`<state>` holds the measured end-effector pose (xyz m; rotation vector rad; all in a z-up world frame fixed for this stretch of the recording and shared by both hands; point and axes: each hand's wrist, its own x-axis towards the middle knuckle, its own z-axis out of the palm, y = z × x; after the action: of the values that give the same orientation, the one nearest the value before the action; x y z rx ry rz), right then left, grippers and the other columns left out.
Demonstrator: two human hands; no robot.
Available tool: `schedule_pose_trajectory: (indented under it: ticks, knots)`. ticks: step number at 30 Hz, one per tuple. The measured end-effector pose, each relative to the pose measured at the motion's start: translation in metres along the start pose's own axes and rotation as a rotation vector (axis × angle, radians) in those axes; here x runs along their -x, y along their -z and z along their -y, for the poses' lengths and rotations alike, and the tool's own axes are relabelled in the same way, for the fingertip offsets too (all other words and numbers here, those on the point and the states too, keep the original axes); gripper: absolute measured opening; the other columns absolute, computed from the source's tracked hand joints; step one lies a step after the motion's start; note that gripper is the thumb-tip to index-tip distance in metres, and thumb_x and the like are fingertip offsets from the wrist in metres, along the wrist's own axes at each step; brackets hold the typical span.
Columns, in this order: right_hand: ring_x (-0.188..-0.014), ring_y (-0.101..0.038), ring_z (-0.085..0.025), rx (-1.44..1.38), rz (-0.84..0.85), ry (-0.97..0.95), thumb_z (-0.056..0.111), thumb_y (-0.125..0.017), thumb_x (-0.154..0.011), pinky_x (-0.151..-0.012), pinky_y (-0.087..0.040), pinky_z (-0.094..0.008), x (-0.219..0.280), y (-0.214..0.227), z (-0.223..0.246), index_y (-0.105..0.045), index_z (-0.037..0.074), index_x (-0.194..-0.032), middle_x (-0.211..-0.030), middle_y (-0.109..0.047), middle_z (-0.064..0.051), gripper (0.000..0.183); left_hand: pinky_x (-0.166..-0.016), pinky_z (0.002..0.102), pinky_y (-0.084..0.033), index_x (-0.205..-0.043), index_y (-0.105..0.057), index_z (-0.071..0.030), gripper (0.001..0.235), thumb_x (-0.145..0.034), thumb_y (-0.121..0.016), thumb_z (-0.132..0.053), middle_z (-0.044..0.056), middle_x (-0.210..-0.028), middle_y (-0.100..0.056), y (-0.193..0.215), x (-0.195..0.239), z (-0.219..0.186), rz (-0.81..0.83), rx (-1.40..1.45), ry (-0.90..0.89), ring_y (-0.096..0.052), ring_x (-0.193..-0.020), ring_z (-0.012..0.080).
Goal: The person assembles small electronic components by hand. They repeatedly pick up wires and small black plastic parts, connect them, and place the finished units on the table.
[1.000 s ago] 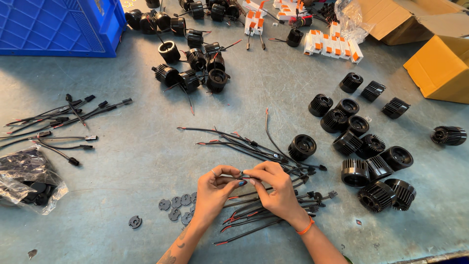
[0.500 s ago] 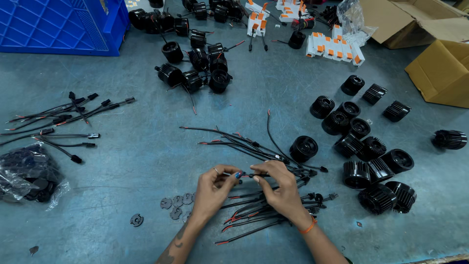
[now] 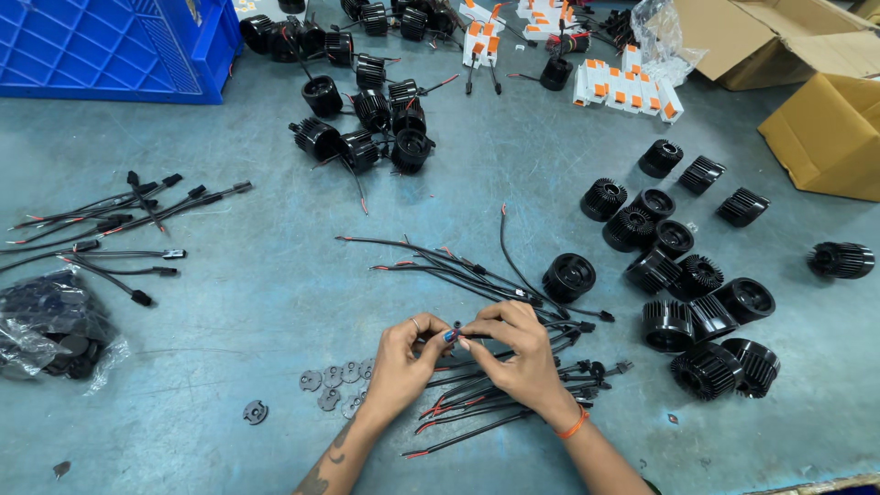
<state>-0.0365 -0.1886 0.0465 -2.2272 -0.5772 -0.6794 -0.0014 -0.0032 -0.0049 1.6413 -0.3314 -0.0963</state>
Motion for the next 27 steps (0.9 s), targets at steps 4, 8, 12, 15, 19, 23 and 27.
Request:
schedule_pose_trajectory:
  ticks: [4,8,12,15,19,23,27]
  knots:
    - [-0.086,-0.064,-0.021,0.026,-0.003,0.033,0.016,-0.083,-0.075,-0.086,-0.044,-0.037,-0.002,0.003,0.000,-0.078,0.009,-0.089,-0.089,-0.069,-0.004,0.016,-0.058,0.026,-0.052,-0.086,-0.072,0.000,0.011,-0.091,-0.067,-0.008,0.004,-0.072,-0.073,0.002,0.000,-0.008,-0.014,-0.028,-0.020,-0.066,-0.066,0.0085]
    - [-0.087,-0.063,-0.021,0.043,-0.001,0.035,0.017,-0.082,-0.074,-0.089,-0.044,-0.039,-0.003,0.004,0.000,-0.079,0.010,-0.088,-0.089,-0.069,-0.004,0.017,-0.056,0.026,-0.051,-0.085,-0.072,0.001,0.009,-0.090,-0.067,-0.006,0.004,-0.071,-0.073,0.003,0.000,-0.014,-0.029,-0.059,-0.009,-0.066,-0.064,0.0086]
    - [-0.088,-0.063,-0.021,0.048,-0.022,0.074,0.017,-0.082,-0.074,-0.097,-0.044,-0.040,-0.004,0.005,-0.002,-0.080,0.011,-0.090,-0.090,-0.069,-0.003,0.018,-0.057,0.026,-0.051,-0.085,-0.072,0.000,0.008,-0.089,-0.066,-0.005,0.003,-0.071,-0.073,0.005,0.000,-0.016,-0.035,-0.071,-0.046,-0.067,-0.065,0.0082]
    - [-0.089,-0.063,-0.022,0.071,-0.037,0.056,0.018,-0.083,-0.073,-0.097,-0.045,-0.040,-0.004,0.007,-0.004,-0.080,0.012,-0.089,-0.091,-0.070,-0.003,0.017,-0.058,0.026,-0.051,-0.086,-0.073,0.000,0.008,-0.089,-0.067,-0.005,0.003,-0.071,-0.074,0.009,-0.001,-0.013,-0.065,-0.072,-0.076,-0.066,-0.065,0.0083]
    - [-0.092,-0.063,-0.024,0.115,-0.062,0.066,0.018,-0.082,-0.074,-0.098,-0.045,-0.042,-0.005,0.012,-0.009,-0.079,0.012,-0.089,-0.091,-0.070,-0.003,0.017,-0.060,0.025,-0.051,-0.086,-0.073,0.000,0.008,-0.090,-0.069,-0.006,0.004,-0.071,-0.074,0.021,-0.005,-0.008,-0.118,-0.066,-0.087,-0.064,-0.066,0.0082]
    - [-0.094,-0.063,-0.023,0.190,-0.074,0.088,0.020,-0.082,-0.075,-0.104,-0.043,-0.046,-0.006,0.016,-0.013,-0.079,0.013,-0.090,-0.093,-0.069,-0.002,0.017,-0.057,0.025,-0.051,-0.086,-0.073,-0.001,0.008,-0.089,-0.070,-0.008,0.002,-0.071,-0.075,0.032,-0.008,-0.007,-0.176,-0.149,-0.026,-0.068,-0.065,0.0075]
    - [-0.097,-0.062,-0.023,0.228,-0.035,0.082,0.021,-0.081,-0.075,-0.108,-0.039,-0.048,-0.008,0.022,-0.017,-0.079,0.013,-0.089,-0.098,-0.070,-0.002,0.016,-0.054,0.026,-0.051,-0.086,-0.074,-0.002,0.008,-0.088,-0.070,-0.009,0.003,-0.071,-0.076,0.039,-0.010,-0.008,-0.207,-0.205,-0.034,-0.070,-0.062,0.0087]
